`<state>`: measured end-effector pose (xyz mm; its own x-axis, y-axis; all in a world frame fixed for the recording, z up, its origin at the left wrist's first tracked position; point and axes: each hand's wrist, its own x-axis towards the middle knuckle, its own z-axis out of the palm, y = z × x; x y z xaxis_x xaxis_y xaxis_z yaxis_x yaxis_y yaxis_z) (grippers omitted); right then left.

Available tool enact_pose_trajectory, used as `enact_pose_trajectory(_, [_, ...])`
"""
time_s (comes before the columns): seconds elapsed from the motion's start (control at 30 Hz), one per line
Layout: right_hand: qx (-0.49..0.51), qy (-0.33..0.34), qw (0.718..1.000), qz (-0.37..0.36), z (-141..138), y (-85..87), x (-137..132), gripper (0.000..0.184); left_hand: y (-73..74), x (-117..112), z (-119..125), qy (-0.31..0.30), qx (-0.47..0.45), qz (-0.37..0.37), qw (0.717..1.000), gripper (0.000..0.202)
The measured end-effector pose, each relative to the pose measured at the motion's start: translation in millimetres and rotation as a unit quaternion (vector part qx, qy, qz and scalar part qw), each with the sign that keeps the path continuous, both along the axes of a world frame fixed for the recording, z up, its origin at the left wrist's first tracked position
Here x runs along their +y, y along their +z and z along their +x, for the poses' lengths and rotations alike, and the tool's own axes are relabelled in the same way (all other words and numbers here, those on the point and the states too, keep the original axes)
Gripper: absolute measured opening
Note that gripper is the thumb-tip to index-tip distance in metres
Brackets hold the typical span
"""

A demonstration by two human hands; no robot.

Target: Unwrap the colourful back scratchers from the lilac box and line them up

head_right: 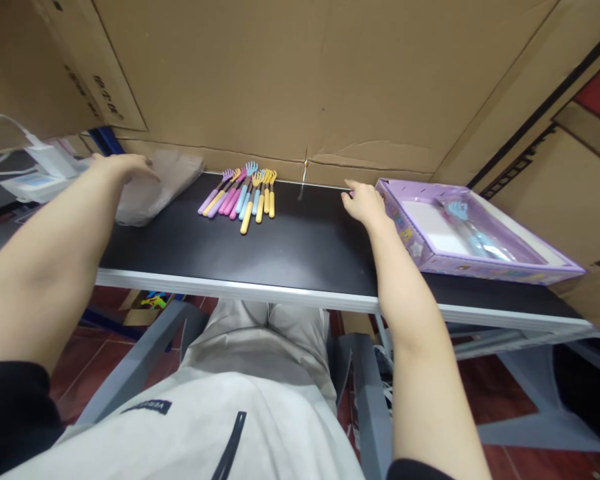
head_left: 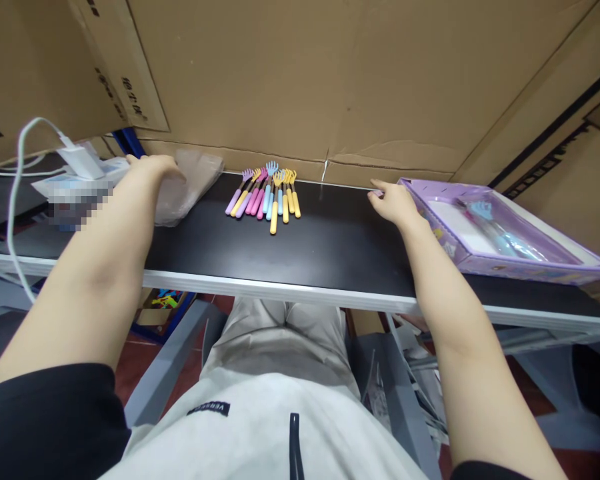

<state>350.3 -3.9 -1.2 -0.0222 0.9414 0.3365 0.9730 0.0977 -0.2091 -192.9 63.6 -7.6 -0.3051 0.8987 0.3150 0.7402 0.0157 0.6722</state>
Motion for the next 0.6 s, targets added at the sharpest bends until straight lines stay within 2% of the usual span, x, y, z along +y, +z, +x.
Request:
enact_pose_trajectory(0.07, [-0.004, 0.000, 1.000, -0.006, -0.4, 0.7, -1.2, 0.057, 1.2, -3.5, 3.0, 0.113, 0.064, -0.099, 0.987, 0.088])
enact_pose_trajectory(0.1, [-0.005, -0.002, 1.000, -0.009, -0.3, 1.0, -1.6, 0.057, 2.2, -6.6, 4.5, 0.135, 0.083, -0.124, 0.980, 0.090])
enact_pose_trajectory(0.13, [-0.005, -0.003, 1.000, -0.011, 0.1, 1.3, -1.8, 0.057, 3.6, -10.6, 6.3, 0.128, 0.090, -0.122, 0.980, 0.092])
enact_pose_trajectory(0.23, [-0.003, -0.004, 1.000, -0.014, 1.7, 1.2, -1.6, 0.057, 12.0, -26.7, 14.9, 0.103, 0.098, -0.068, 0.988, 0.086])
enact_pose_trajectory(0.27, [-0.003, -0.004, 1.000, -0.013, 2.1, 1.1, -1.4, 0.057, 16.7, -32.5, 19.8, 0.103, 0.096, -0.036, 0.989, 0.076])
enact_pose_trajectory(0.33, [-0.001, -0.005, 1.000, -0.012, 2.5, 0.8, -0.8, 0.056, 29.2, -42.4, 33.6, 0.105, 0.078, 0.041, 0.991, 0.044])
enact_pose_trajectory(0.37, [0.000, -0.006, 1.000, -0.013, 2.4, 0.9, -0.4, 0.055, 36.4, -46.3, 42.5, 0.123, 0.053, 0.085, 0.987, 0.029])
enact_pose_trajectory(0.43, [0.003, -0.007, 1.000, -0.014, 2.0, 1.4, 0.2, 0.053, 51.2, -52.8, 63.6, 0.102, -0.030, 0.143, 0.984, 0.013])
enact_pose_trajectory(0.53, [0.010, -0.006, 1.000, -0.005, 2.2, 4.6, 0.5, 0.046, 67.1, -62.5, 97.8, 0.024, -0.217, 0.174, 0.960, 0.012])
enact_pose_trajectory(0.6, [0.016, -0.008, 1.000, 0.010, 3.9, 9.8, -1.0, 0.041, 69.7, -68.9, 117.5, -0.028, -0.299, 0.162, 0.940, 0.015])
